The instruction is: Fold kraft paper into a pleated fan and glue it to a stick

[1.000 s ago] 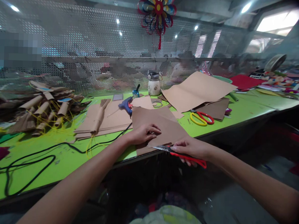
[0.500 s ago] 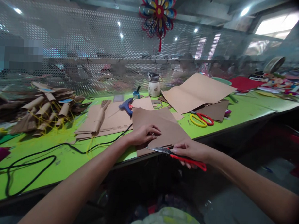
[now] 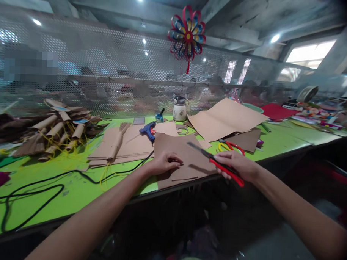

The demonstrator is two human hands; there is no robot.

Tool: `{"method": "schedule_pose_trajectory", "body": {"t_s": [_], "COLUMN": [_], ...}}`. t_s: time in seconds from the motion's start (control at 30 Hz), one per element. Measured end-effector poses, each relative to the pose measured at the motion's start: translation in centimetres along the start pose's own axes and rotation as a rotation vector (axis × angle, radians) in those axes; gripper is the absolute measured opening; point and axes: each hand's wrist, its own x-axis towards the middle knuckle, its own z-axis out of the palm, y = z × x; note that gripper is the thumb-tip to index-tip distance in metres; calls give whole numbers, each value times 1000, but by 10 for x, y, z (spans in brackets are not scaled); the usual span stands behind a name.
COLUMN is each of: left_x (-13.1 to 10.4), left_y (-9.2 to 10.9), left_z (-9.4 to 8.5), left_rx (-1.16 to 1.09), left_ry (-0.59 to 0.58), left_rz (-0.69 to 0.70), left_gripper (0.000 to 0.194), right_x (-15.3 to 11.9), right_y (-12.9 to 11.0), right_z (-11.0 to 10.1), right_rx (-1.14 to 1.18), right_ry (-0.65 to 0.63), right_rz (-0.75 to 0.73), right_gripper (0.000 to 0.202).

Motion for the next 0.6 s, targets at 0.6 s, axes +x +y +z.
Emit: {"method": "schedule_pose_trajectory", "body": {"t_s": [0.6], "left_x": [-6], "left_y": [-3], "left_z": [4], "left_rx": [341], "left_ry": [100], "left_rz": [73], "left_gripper": [12], "right_x": [139], "right_y": [-5], "right_z": [14], "right_rx": [-638], "right_ry": [414], "right_rz": [-422], "right_gripper": [22]}}
